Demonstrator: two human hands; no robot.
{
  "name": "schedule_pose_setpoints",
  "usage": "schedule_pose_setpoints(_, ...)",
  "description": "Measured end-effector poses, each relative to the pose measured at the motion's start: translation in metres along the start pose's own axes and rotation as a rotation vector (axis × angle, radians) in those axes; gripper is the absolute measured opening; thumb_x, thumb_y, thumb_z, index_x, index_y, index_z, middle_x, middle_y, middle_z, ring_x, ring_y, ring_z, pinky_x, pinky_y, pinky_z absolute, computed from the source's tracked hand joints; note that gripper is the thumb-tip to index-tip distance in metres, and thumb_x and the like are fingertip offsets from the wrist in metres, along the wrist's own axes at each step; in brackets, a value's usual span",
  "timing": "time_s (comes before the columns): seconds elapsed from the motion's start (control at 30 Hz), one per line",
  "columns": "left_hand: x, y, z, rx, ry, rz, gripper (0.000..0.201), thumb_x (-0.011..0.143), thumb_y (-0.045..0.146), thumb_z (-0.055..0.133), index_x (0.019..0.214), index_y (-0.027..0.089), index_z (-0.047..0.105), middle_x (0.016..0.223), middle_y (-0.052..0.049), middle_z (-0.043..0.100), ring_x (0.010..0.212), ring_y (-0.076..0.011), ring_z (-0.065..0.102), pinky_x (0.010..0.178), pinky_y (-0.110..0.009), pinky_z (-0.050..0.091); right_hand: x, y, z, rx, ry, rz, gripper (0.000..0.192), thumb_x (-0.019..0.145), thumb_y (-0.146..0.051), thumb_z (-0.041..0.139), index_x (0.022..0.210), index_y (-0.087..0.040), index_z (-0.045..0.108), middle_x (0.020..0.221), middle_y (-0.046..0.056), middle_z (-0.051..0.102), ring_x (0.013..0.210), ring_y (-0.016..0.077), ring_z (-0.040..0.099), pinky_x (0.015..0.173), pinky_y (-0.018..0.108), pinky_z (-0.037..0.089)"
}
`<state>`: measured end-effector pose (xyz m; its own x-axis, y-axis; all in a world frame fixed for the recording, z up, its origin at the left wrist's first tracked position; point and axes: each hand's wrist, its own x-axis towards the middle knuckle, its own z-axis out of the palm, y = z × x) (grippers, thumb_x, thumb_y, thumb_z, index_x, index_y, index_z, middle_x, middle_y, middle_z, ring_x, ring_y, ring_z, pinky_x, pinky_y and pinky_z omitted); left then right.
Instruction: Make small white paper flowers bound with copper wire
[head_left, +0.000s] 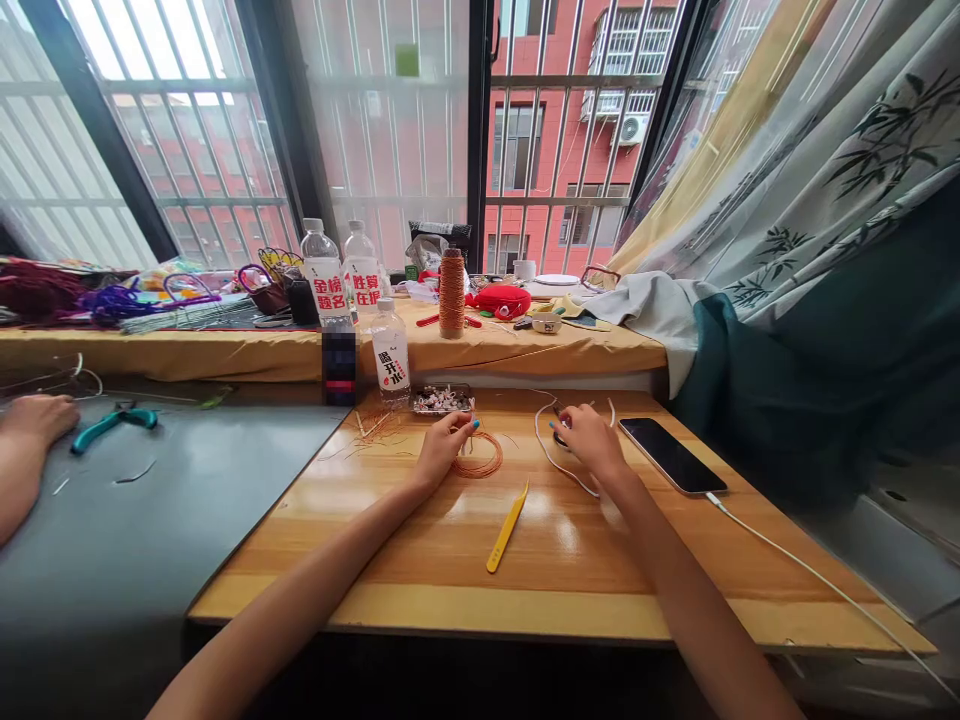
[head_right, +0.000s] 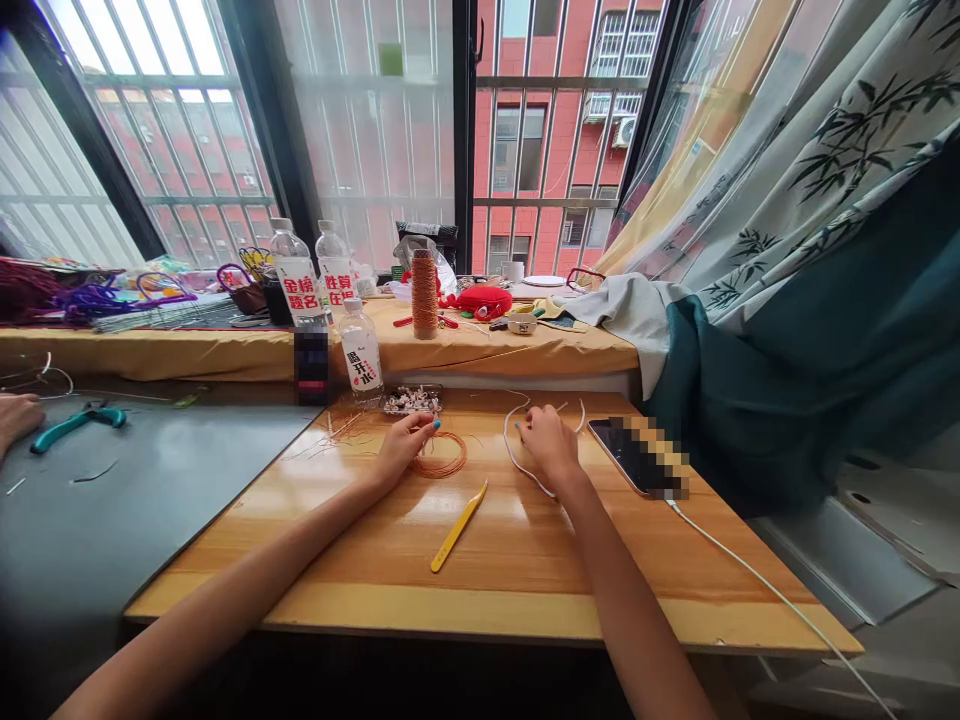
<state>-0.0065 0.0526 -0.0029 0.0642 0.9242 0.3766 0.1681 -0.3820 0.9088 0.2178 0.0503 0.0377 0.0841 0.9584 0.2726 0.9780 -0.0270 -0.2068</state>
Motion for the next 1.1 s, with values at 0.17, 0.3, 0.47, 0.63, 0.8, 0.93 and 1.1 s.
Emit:
schedule_pose_setpoints(0.17, -0.002, 0.004, 0.002, 0.027, -0.023, 0.020, 0.025, 0.073, 0.038, 0.048, 0.077, 0.015, 0.055, 0.059, 0.003, 0.047, 0.052, -0.0079, 0.038, 0.048, -0.018, 0.030, -0.015, -0.029, -0.005, 0.134, -0.372, -0.369, 0.053, 0.076, -0.055, 0.032, 0.060, -0.014, 0.061, 0.052, 0.003, 0.055, 0.050, 0.0105, 0.047, 0.045, 0.020, 0.024)
schedule_pose_setpoints(0.3, -0.002, 0.005, 0.001, 0.102, 0.012, 0.031, 0.023, 0.075, 0.037, 0.045, 0.077, 0.016, 0.055, 0.056, 0.004, 0.044, 0.053, -0.0086, 0.038, 0.051, -0.019, 0.029, -0.025, -0.040, -0.001, 0.063, -0.520, -0.506, 0.051, 0.069, -0.057, 0.041, 0.053, -0.013, 0.060, 0.046, 0.002, 0.053, 0.044, 0.0088, 0.042, 0.043, 0.021, 0.022)
schedule_pose_setpoints(0.47, -0.003, 0.007, 0.000, 0.180, 0.060, 0.048, 0.021, 0.076, 0.034, 0.044, 0.078, 0.016, 0.056, 0.065, 0.001, 0.052, 0.062, -0.0106, 0.044, 0.058, -0.019, 0.032, -0.025, -0.040, 0.002, 0.084, -0.529, -0.454, 0.030, 0.071, -0.042, 0.047, 0.069, -0.015, 0.062, 0.057, 0.002, 0.061, 0.049, 0.0090, 0.049, 0.044, 0.019, 0.026)
schedule_pose_setpoints(0.63, -0.003, 0.005, 0.000, 0.212, 0.089, 0.059, 0.020, 0.078, 0.031, 0.042, 0.080, 0.017, 0.056, 0.074, -0.001, 0.056, 0.069, -0.0121, 0.047, 0.064, -0.021, 0.034, -0.023, -0.040, 0.005, 0.008, -0.328, -0.475, 0.035, 0.072, -0.045, 0.045, 0.063, -0.016, 0.061, 0.067, 0.005, 0.063, 0.060, 0.0124, 0.052, 0.045, 0.020, 0.025)
schedule_pose_setpoints(0.8, 0.000, -0.002, -0.001, 0.181, 0.164, 0.050, 0.016, 0.077, 0.022, 0.043, 0.089, 0.017, 0.052, 0.078, -0.001, 0.055, 0.073, -0.0116, 0.049, 0.066, -0.021, 0.036, -0.023, -0.035, 0.005, 0.089, -0.581, -0.455, 0.048, 0.067, -0.056, 0.045, 0.047, -0.014, 0.055, 0.044, 0.003, 0.053, 0.043, 0.0102, 0.047, 0.041, 0.020, 0.026)
schedule_pose_setpoints(0.93, 0.000, -0.002, -0.001, 0.068, 0.188, 0.037, 0.021, 0.075, 0.019, 0.044, 0.096, 0.019, 0.047, 0.071, 0.002, 0.049, 0.055, -0.0072, 0.046, 0.051, -0.017, 0.036, -0.023, -0.036, 0.011, 0.356, -0.724, -0.376, 0.027, 0.070, -0.034, 0.045, 0.051, -0.015, 0.051, 0.045, -0.001, 0.052, 0.035, 0.0074, 0.045, 0.036, 0.018, 0.029)
schedule_pose_setpoints(1.1, -0.003, 0.003, 0.000, -0.016, 0.101, 0.022, 0.014, 0.077, 0.018, 0.037, 0.082, 0.017, 0.050, 0.065, 0.002, 0.046, 0.045, -0.0047, 0.043, 0.041, -0.015, 0.035, -0.021, -0.046, 0.026, 0.674, -0.579, -0.267, 0.021, 0.074, -0.028, 0.039, 0.057, -0.016, 0.043, 0.048, -0.003, 0.052, 0.035, 0.0064, 0.047, 0.034, 0.015, 0.029)
